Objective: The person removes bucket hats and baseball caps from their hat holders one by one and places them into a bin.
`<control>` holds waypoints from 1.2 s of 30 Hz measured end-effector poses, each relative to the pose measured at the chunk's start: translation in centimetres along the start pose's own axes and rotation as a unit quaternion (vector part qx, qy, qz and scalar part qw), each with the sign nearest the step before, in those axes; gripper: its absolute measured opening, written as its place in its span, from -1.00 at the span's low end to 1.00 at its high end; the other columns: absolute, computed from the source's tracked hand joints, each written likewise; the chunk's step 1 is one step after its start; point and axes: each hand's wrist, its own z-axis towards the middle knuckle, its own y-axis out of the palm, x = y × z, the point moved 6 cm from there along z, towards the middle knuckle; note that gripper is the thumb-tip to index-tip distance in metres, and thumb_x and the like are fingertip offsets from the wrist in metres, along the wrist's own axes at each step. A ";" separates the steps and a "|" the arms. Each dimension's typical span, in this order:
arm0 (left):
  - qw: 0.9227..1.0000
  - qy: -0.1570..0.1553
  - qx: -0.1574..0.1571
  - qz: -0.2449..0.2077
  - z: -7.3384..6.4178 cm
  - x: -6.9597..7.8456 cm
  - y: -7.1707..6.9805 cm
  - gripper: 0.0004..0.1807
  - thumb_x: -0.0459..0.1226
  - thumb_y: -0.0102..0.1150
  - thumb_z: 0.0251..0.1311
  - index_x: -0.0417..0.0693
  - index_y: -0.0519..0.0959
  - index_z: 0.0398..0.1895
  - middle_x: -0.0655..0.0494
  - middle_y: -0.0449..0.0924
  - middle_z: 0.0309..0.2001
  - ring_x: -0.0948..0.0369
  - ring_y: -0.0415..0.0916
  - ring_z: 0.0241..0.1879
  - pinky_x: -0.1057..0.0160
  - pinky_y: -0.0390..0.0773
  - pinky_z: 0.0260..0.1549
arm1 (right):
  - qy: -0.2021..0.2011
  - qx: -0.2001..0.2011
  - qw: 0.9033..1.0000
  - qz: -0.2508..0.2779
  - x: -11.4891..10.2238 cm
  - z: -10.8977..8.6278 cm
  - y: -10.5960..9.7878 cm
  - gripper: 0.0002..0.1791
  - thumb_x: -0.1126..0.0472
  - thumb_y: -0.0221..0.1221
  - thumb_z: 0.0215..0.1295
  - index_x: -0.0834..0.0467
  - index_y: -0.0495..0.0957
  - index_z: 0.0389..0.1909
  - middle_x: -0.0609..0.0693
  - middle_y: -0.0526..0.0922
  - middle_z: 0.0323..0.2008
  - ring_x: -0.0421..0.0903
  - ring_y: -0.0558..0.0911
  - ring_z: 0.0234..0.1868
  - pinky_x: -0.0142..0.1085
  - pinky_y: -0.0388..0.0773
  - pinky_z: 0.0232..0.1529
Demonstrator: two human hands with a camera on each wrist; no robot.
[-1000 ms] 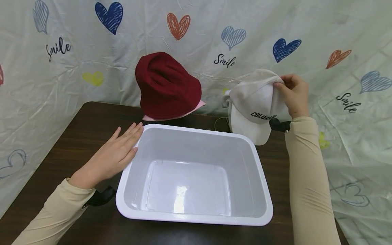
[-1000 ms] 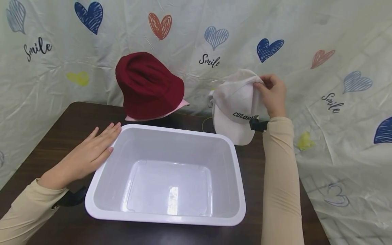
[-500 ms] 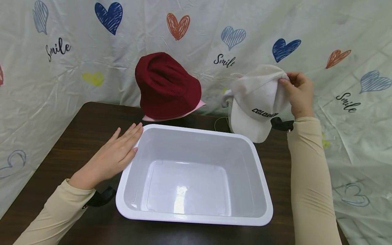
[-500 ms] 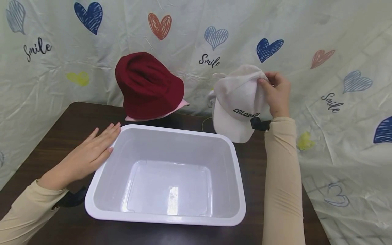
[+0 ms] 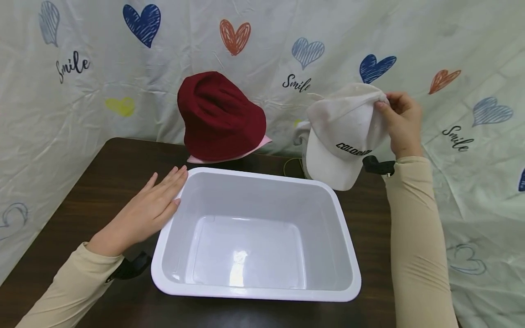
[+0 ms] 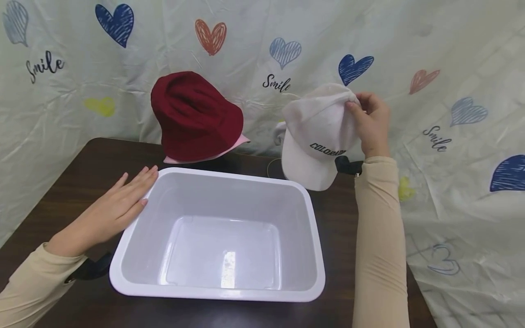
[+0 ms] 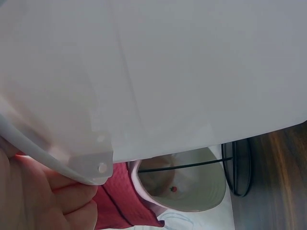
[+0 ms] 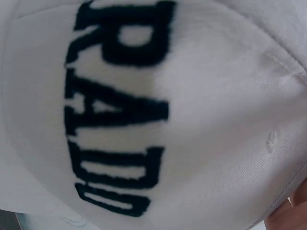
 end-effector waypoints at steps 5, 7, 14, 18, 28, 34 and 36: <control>1.000 -0.001 -0.002 -0.002 0.0 0.0 -0.1 -0.38 -0.23 -0.12 0.39 -0.23 0.04 0.44 -0.10 0.01 0.45 0.00 -0.07 0.43 -0.14 -0.16 0.34 | 0.007 -0.004 1.000 0.024 -0.7 0.0 0.0 -0.85 0.35 0.32 0.10 0.20 0.62 -0.29 -0.02 0.58 -0.28 -0.18 0.49 -0.21 -0.41 0.38 -0.10; 1.000 0.000 -0.001 -0.002 0.0 0.0 -0.1 -0.38 -0.22 -0.13 0.39 -0.22 0.04 0.45 -0.10 0.01 0.45 0.00 -0.07 0.43 -0.13 -0.17 0.34 | 0.007 -0.008 0.999 0.031 -1.0 0.0 0.1 -0.85 0.35 0.32 0.09 0.21 0.61 -0.29 -0.01 0.58 -0.28 -0.18 0.49 -0.21 -0.41 0.40 -0.10; 1.000 0.005 0.003 -0.002 0.0 0.1 -0.1 -0.39 -0.23 -0.13 0.40 -0.23 0.05 0.44 -0.10 0.01 0.45 -0.01 -0.05 0.42 -0.13 -0.16 0.34 | -0.005 -0.015 0.999 0.038 -2.2 -0.3 0.3 -0.84 0.39 0.31 0.09 0.23 0.61 -0.28 0.01 0.58 -0.26 -0.16 0.50 -0.20 -0.41 0.41 -0.10; 1.000 0.002 0.000 -0.001 -0.1 0.1 -0.1 -0.39 -0.22 -0.13 0.39 -0.22 0.04 0.45 -0.10 0.00 0.45 -0.01 -0.06 0.43 -0.13 -0.16 0.34 | -0.008 -0.015 0.999 0.043 -2.9 -0.5 0.5 -0.81 0.36 0.32 0.09 0.25 0.59 -0.25 0.02 0.57 -0.24 -0.16 0.49 -0.19 -0.38 0.39 -0.08; 1.000 -0.003 -0.005 -0.004 -0.2 0.0 -0.1 -0.37 -0.22 -0.11 0.39 -0.21 0.03 0.45 -0.09 -0.01 0.45 0.00 -0.08 0.43 -0.14 -0.16 0.34 | -0.049 -0.039 0.995 0.082 -4.8 -1.2 1.5 -0.82 0.44 0.30 0.08 0.33 0.60 -0.26 0.09 0.58 -0.27 -0.11 0.51 -0.24 -0.37 0.44 -0.14; 1.000 0.001 -0.002 0.002 -0.1 -0.1 -0.2 -0.36 -0.22 -0.10 0.38 -0.21 0.02 0.45 -0.09 -0.01 0.45 0.01 -0.07 0.43 -0.15 -0.14 0.33 | -0.054 -0.058 0.992 0.093 -5.6 -2.0 2.1 -0.80 0.46 0.29 0.08 0.38 0.59 -0.24 0.10 0.60 -0.31 -0.10 0.51 -0.27 -0.39 0.46 -0.19; 1.000 0.003 -0.002 0.004 0.0 0.0 -0.2 -0.37 -0.23 -0.10 0.38 -0.22 0.02 0.45 -0.09 -0.01 0.45 0.01 -0.07 0.43 -0.16 -0.13 0.32 | -0.059 -0.066 0.991 0.104 -5.9 -2.5 2.5 -0.78 0.48 0.29 0.07 0.41 0.58 -0.22 0.12 0.61 -0.31 -0.09 0.51 -0.28 -0.37 0.46 -0.19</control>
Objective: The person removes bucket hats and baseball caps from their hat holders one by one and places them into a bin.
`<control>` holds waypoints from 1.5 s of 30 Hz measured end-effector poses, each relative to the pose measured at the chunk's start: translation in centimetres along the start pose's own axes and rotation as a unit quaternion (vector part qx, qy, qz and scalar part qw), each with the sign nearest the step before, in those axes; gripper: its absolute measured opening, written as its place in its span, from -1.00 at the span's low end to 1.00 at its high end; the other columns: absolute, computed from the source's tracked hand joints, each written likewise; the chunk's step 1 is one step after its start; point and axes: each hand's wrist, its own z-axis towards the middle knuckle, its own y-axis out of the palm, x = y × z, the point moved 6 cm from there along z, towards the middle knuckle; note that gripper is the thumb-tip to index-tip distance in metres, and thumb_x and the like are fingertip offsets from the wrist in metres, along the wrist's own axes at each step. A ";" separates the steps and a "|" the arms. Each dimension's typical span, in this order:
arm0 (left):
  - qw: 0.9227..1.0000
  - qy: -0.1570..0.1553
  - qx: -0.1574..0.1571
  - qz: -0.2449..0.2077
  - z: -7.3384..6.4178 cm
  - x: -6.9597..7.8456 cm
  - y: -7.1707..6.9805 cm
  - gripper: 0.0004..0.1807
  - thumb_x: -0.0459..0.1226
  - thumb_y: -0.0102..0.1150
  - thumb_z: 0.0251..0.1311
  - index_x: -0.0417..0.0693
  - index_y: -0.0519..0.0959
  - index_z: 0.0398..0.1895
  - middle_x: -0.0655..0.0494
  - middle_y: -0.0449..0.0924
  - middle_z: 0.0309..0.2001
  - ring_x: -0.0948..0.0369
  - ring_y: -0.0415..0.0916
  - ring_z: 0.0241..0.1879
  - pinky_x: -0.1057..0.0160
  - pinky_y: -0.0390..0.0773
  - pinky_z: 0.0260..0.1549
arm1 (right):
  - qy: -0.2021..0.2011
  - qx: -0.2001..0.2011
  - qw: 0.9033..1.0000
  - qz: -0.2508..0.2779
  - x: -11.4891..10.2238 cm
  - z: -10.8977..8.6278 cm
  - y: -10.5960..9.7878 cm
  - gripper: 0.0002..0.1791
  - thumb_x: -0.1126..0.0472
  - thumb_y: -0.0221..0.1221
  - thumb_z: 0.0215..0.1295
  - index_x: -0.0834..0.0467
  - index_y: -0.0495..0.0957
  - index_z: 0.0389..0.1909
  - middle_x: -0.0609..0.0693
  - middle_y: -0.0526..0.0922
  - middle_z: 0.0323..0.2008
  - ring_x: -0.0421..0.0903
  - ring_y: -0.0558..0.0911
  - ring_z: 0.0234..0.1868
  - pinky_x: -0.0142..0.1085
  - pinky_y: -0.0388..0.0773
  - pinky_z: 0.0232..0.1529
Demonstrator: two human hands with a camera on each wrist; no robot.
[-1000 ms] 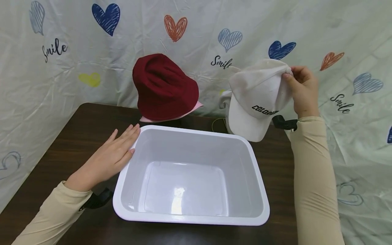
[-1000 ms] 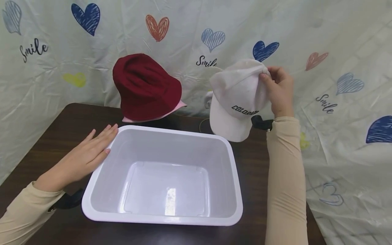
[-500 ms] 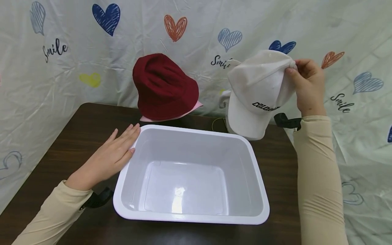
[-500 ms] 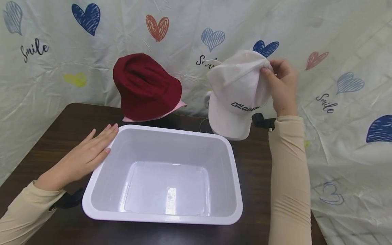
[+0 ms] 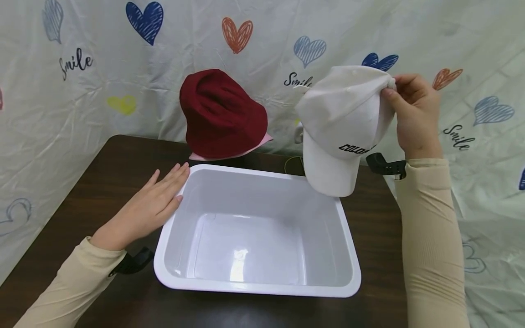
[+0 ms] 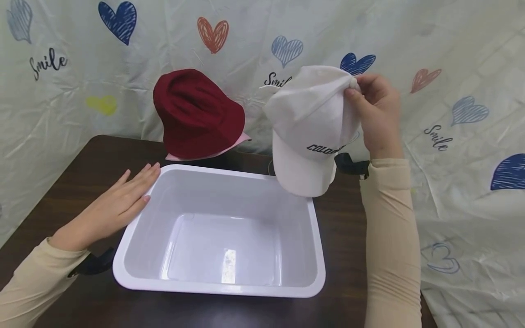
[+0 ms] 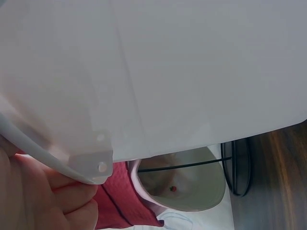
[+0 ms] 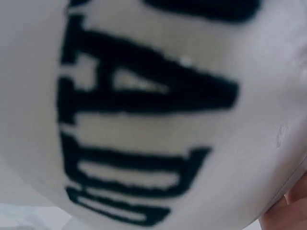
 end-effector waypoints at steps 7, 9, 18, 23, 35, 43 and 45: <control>1.000 -0.008 -0.009 -0.003 0.2 -0.1 0.1 -0.37 -0.23 -0.12 0.39 -0.22 0.01 0.45 -0.10 -0.02 0.46 0.01 -0.09 0.43 -0.15 -0.16 0.33 | -0.012 -0.053 0.996 0.071 -0.3 -1.3 1.9 -0.75 0.57 0.23 0.07 0.53 0.50 -0.20 0.20 0.60 -0.30 -0.01 0.51 -0.29 -0.34 0.54 -0.23; 1.000 -0.010 -0.010 -0.004 0.2 -0.2 0.2 -0.37 -0.23 -0.12 0.39 -0.22 0.01 0.45 -0.09 -0.03 0.46 0.00 -0.09 0.43 -0.15 -0.16 0.33 | -0.010 -0.076 0.993 0.092 -0.4 -1.7 2.4 -0.78 0.61 0.18 0.10 0.55 0.49 -0.19 0.21 0.60 -0.30 -0.01 0.52 -0.29 -0.35 0.55 -0.23; 1.000 -0.011 -0.011 -0.004 0.2 -0.1 0.2 -0.37 -0.21 -0.13 0.40 -0.24 0.02 0.45 -0.10 -0.02 0.45 -0.03 -0.08 0.43 -0.16 -0.16 0.33 | -0.034 -0.197 0.971 0.134 -0.9 -3.8 4.9 -0.76 0.58 0.20 0.10 0.58 0.47 -0.20 0.22 0.61 -0.31 0.00 0.55 -0.33 -0.35 0.54 -0.33; 1.000 -0.005 -0.007 0.000 0.2 0.0 0.1 -0.38 -0.22 -0.13 0.40 -0.26 0.04 0.44 -0.12 0.00 0.45 -0.03 -0.06 0.42 -0.19 -0.12 0.31 | -0.048 -0.243 0.959 0.134 -1.3 -4.9 6.0 -0.77 0.58 0.19 0.11 0.60 0.46 -0.20 0.23 0.60 -0.30 0.01 0.54 -0.35 -0.34 0.53 -0.36; 1.000 -0.004 0.000 -0.004 0.0 -0.2 0.2 -0.38 -0.22 -0.11 0.39 -0.25 0.05 0.44 -0.13 0.01 0.44 -0.04 -0.05 0.42 -0.17 -0.15 0.32 | -0.050 -0.326 0.943 0.037 -2.4 -7.0 9.2 -0.82 0.58 0.12 0.17 0.44 0.55 -0.19 0.16 0.57 -0.23 -0.01 0.55 -0.28 -0.37 0.52 -0.31; 1.000 0.000 0.003 -0.004 0.0 -0.1 0.2 -0.39 -0.23 -0.11 0.39 -0.26 0.06 0.43 -0.13 0.01 0.44 -0.03 -0.05 0.42 -0.18 -0.13 0.32 | -0.054 -0.377 0.925 -0.011 -2.6 -8.4 11.4 -0.79 0.63 0.05 0.17 0.40 0.53 -0.20 0.14 0.55 -0.20 0.00 0.52 -0.20 -0.37 0.50 -0.23; 1.000 -0.001 0.003 -0.004 0.0 -0.1 0.1 -0.39 -0.23 -0.11 0.39 -0.26 0.06 0.44 -0.13 0.01 0.44 -0.03 -0.05 0.42 -0.17 -0.14 0.32 | -0.050 -0.385 0.921 -0.032 -2.4 -8.6 11.9 -0.81 0.59 0.07 0.20 0.38 0.53 -0.20 0.15 0.55 -0.21 -0.01 0.52 -0.23 -0.37 0.49 -0.23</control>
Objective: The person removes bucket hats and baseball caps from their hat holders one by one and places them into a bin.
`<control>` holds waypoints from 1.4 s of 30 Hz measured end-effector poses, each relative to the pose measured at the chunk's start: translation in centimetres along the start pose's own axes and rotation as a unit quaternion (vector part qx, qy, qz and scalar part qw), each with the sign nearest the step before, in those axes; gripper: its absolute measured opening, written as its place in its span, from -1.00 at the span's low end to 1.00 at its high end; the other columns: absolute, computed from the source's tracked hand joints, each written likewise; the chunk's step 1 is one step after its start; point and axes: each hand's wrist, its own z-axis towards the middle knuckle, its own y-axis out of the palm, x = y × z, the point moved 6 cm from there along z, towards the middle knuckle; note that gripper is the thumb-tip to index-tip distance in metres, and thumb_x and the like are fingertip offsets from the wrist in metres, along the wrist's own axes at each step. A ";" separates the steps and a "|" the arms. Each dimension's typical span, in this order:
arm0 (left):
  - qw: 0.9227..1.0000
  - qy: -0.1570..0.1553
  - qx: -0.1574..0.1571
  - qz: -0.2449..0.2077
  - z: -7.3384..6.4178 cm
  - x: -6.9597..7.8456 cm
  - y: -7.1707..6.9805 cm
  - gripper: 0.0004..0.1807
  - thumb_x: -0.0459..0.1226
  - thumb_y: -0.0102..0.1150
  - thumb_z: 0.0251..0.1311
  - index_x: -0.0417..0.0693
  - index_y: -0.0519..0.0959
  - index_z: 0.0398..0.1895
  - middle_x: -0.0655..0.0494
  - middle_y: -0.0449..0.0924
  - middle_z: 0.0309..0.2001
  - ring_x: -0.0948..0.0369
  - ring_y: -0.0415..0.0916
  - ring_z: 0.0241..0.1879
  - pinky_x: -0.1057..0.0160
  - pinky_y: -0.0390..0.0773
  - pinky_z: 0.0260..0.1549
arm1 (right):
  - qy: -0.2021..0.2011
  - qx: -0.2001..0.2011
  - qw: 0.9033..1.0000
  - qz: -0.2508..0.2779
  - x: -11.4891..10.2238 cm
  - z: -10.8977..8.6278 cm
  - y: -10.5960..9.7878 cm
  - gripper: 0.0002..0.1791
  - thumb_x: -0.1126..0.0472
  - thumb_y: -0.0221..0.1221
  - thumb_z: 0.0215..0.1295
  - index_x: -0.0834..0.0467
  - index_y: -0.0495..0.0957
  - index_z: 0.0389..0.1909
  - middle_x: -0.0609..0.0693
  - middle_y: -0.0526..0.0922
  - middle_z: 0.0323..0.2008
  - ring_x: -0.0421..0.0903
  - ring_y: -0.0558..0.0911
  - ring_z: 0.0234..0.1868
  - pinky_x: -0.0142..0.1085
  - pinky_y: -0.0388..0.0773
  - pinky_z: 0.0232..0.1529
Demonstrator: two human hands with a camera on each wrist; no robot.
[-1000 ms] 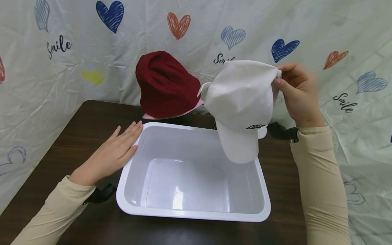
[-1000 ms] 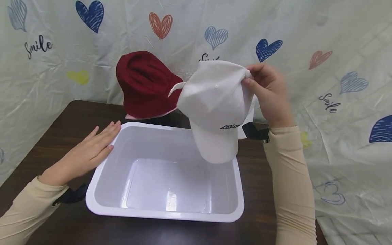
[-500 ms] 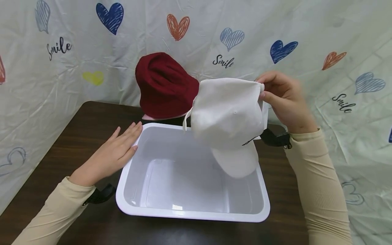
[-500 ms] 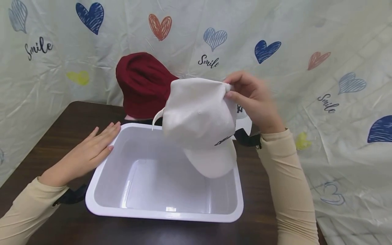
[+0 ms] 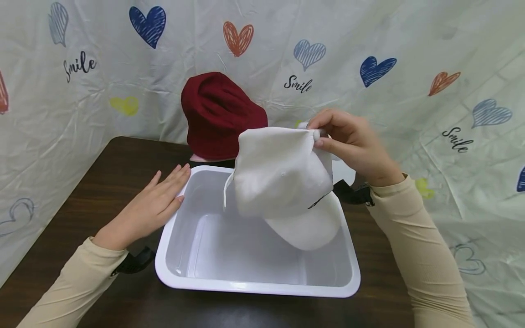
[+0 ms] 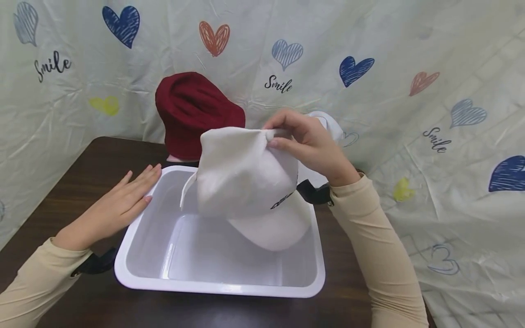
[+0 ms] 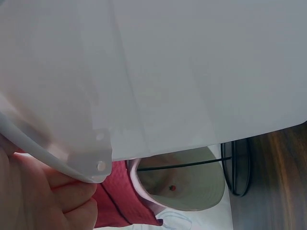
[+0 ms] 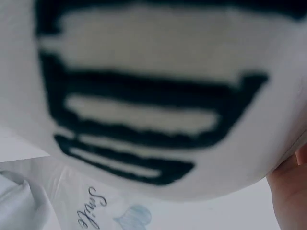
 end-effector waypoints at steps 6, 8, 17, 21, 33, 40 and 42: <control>1.000 -0.003 -0.002 -0.001 -0.1 -0.1 0.0 -0.38 -0.23 -0.10 0.38 -0.25 0.05 0.44 -0.12 0.00 0.44 -0.04 -0.05 0.42 -0.16 -0.15 0.32 | 0.010 -0.067 0.998 0.010 1.5 0.4 1.6 -0.89 0.53 0.04 0.28 0.39 0.47 -0.20 0.13 0.51 -0.29 0.00 0.47 -0.30 -0.32 0.45 -0.25; 1.000 -0.005 -0.002 -0.001 -0.1 -0.1 0.0 -0.37 -0.23 -0.10 0.38 -0.24 0.05 0.44 -0.12 0.00 0.45 -0.04 -0.05 0.42 -0.16 -0.15 0.33 | 0.008 -0.092 0.995 0.025 2.2 0.3 2.2 -0.88 0.51 0.04 0.29 0.36 0.48 -0.19 0.11 0.51 -0.30 0.01 0.47 -0.30 -0.31 0.46 -0.24; 1.000 -0.001 -0.002 -0.003 0.0 0.0 0.0 -0.37 -0.24 -0.09 0.38 -0.24 0.04 0.44 -0.12 -0.01 0.45 -0.04 -0.06 0.42 -0.16 -0.16 0.33 | 0.032 -0.209 0.977 0.027 4.4 -0.4 4.1 -0.79 0.51 0.01 0.31 0.23 0.53 -0.14 0.09 0.55 -0.21 -0.03 0.50 -0.20 -0.28 0.49 -0.19; 1.000 -0.001 -0.002 -0.006 0.0 -0.1 0.0 -0.37 -0.24 -0.10 0.38 -0.24 0.04 0.44 -0.12 -0.01 0.45 -0.03 -0.07 0.42 -0.17 -0.16 0.33 | 0.033 -0.265 0.964 -0.012 4.6 -0.4 5.1 -0.79 0.45 0.05 0.32 0.16 0.54 -0.13 0.04 0.58 -0.18 -0.03 0.52 -0.16 -0.27 0.49 -0.15; 1.000 0.001 0.001 -0.006 0.0 -0.1 0.1 -0.38 -0.24 -0.10 0.38 -0.23 0.05 0.44 -0.12 0.00 0.45 -0.04 -0.05 0.42 -0.17 -0.14 0.32 | 0.036 -0.357 0.933 -0.025 4.9 -1.4 7.9 -0.81 0.41 0.11 0.29 0.14 0.55 -0.13 -0.08 0.57 -0.17 -0.11 0.52 -0.14 -0.31 0.45 -0.05; 1.000 -0.006 -0.006 -0.006 0.0 -0.1 0.2 -0.37 -0.23 -0.10 0.39 -0.23 0.03 0.45 -0.11 -0.02 0.45 -0.02 -0.07 0.43 -0.17 -0.16 0.33 | 0.069 -0.406 0.911 -0.013 6.0 -2.0 9.3 -0.85 0.31 0.10 0.35 0.16 0.54 -0.12 -0.08 0.57 -0.17 -0.13 0.52 -0.13 -0.30 0.45 -0.03; 1.000 -0.005 -0.006 -0.006 0.0 -0.1 0.2 -0.37 -0.23 -0.11 0.39 -0.23 0.03 0.45 -0.11 -0.02 0.45 -0.02 -0.08 0.43 -0.17 -0.16 0.33 | 0.073 -0.415 0.907 -0.012 6.5 -2.0 9.9 -0.86 0.29 0.10 0.35 0.18 0.54 -0.12 -0.08 0.56 -0.17 -0.13 0.52 -0.12 -0.30 0.45 -0.03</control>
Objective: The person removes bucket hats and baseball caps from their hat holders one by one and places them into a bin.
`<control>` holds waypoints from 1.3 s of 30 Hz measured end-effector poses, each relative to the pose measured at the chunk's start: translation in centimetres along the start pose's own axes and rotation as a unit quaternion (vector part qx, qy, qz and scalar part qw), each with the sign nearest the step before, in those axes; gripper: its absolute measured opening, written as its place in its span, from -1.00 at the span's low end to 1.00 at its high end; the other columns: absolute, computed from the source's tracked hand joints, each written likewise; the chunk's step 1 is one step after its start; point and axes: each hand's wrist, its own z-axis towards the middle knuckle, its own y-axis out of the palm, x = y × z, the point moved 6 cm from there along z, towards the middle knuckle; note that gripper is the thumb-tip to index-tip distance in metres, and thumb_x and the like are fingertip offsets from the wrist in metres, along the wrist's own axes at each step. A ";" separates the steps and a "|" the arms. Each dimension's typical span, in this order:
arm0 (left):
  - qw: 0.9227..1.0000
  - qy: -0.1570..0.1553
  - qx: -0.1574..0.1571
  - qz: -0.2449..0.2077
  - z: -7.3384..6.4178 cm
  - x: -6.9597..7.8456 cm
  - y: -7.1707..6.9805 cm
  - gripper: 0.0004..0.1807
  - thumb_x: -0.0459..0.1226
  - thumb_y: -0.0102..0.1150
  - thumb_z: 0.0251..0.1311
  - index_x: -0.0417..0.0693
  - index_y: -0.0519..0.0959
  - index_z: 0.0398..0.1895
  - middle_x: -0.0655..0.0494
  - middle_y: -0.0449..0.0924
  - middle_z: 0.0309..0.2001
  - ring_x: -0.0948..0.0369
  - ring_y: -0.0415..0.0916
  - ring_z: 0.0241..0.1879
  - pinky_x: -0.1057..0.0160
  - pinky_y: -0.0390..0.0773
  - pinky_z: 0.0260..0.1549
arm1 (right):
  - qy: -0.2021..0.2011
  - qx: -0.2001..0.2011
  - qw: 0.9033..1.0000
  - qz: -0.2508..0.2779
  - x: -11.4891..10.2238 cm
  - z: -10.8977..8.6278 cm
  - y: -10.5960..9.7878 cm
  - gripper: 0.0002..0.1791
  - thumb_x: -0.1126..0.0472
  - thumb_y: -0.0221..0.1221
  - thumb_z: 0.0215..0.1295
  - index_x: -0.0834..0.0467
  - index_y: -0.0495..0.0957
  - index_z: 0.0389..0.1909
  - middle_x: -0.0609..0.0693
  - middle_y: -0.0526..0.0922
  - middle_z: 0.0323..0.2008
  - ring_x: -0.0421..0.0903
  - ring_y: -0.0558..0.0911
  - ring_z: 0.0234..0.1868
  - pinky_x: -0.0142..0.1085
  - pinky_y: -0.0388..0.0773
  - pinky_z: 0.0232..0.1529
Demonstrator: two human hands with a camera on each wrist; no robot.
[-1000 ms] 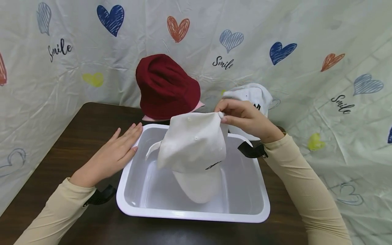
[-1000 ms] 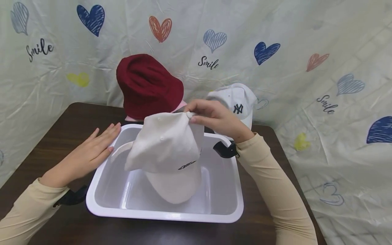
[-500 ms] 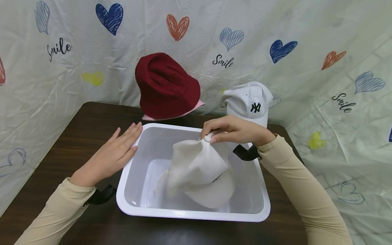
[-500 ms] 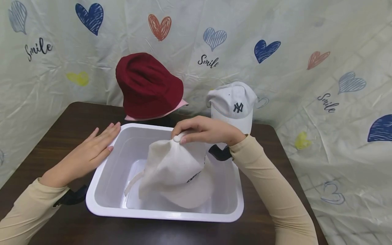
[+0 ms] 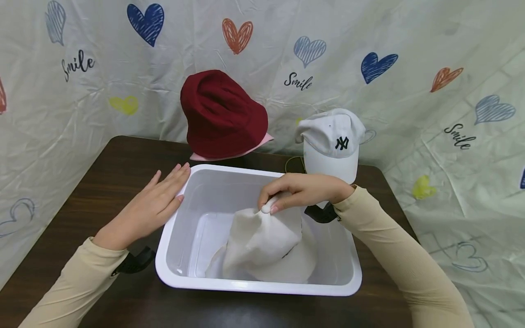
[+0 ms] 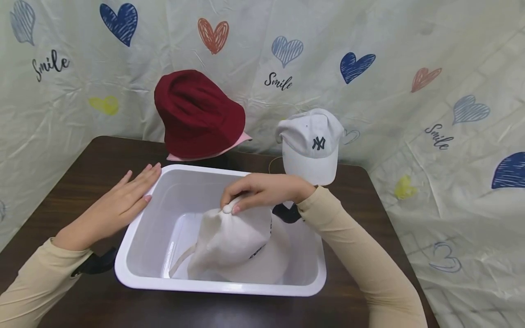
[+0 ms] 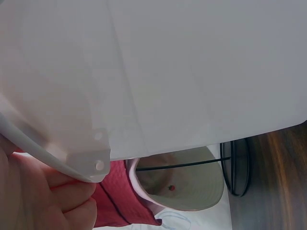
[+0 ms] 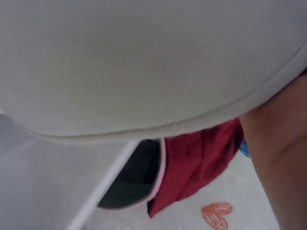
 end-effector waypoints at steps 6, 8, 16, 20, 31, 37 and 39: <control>1.000 0.002 0.000 -0.004 0.0 0.0 0.0 -0.38 -0.23 -0.12 0.40 -0.24 0.04 0.44 -0.12 -0.01 0.45 -0.02 -0.08 0.43 -0.16 -0.17 0.33 | 0.020 -0.031 0.998 0.045 1.8 1.9 1.4 -0.89 0.31 0.09 0.35 0.22 0.53 -0.17 -0.07 0.53 -0.21 -0.15 0.49 -0.14 -0.30 0.43 -0.03; 1.000 0.003 0.000 -0.004 0.0 0.0 0.0 -0.39 -0.23 -0.13 0.40 -0.25 0.04 0.44 -0.13 -0.01 0.45 -0.03 -0.07 0.42 -0.17 -0.16 0.33 | 0.027 -0.040 0.997 0.064 2.4 2.6 1.9 -0.90 0.31 0.10 0.35 0.22 0.53 -0.18 -0.07 0.53 -0.22 -0.16 0.49 -0.15 -0.29 0.43 -0.04; 1.000 0.000 0.003 -0.008 -0.1 -0.1 0.1 -0.38 -0.21 -0.14 0.41 -0.22 0.02 0.45 -0.11 -0.02 0.45 -0.01 -0.08 0.43 -0.14 -0.18 0.34 | 0.049 -0.041 0.996 0.062 5.0 5.7 3.4 -0.89 0.32 0.09 0.34 0.22 0.53 -0.16 -0.09 0.54 -0.22 -0.22 0.48 -0.14 -0.35 0.42 -0.02; 1.000 0.002 0.003 -0.010 -0.1 -0.1 0.3 -0.38 -0.20 -0.14 0.41 -0.20 0.02 0.46 -0.09 -0.03 0.45 -0.01 -0.09 0.43 -0.15 -0.17 0.33 | 0.066 -0.018 0.996 0.052 5.6 6.8 3.5 -0.88 0.33 0.10 0.34 0.23 0.55 -0.17 -0.09 0.56 -0.25 -0.24 0.49 -0.19 -0.37 0.44 -0.06; 1.000 0.000 0.007 -0.016 0.0 -0.1 0.1 -0.38 -0.20 -0.14 0.42 -0.19 0.01 0.46 -0.09 -0.03 0.45 0.00 -0.09 0.43 -0.16 -0.16 0.33 | 0.087 0.008 0.996 -0.003 6.4 8.7 4.3 -0.84 0.35 0.24 0.20 0.22 0.59 -0.18 -0.11 0.61 -0.28 -0.33 0.51 -0.23 -0.46 0.44 -0.05; 1.000 0.001 0.012 -0.019 0.0 0.0 0.1 -0.38 -0.22 -0.13 0.41 -0.21 0.02 0.45 -0.11 -0.01 0.45 0.00 -0.09 0.43 -0.15 -0.16 0.33 | 0.104 0.045 0.993 -0.010 7.8 9.3 5.0 -0.86 0.32 0.30 0.14 0.21 0.60 -0.27 -0.13 0.60 -0.34 -0.35 0.48 -0.28 -0.49 0.44 -0.12; 1.000 0.002 0.012 -0.020 0.0 0.0 0.1 -0.39 -0.21 -0.13 0.41 -0.21 0.03 0.45 -0.11 -0.01 0.45 0.00 -0.08 0.43 -0.14 -0.16 0.33 | 0.109 0.054 0.992 -0.014 8.1 9.4 5.3 -0.87 0.31 0.31 0.13 0.20 0.60 -0.29 -0.13 0.59 -0.36 -0.34 0.47 -0.29 -0.50 0.43 -0.13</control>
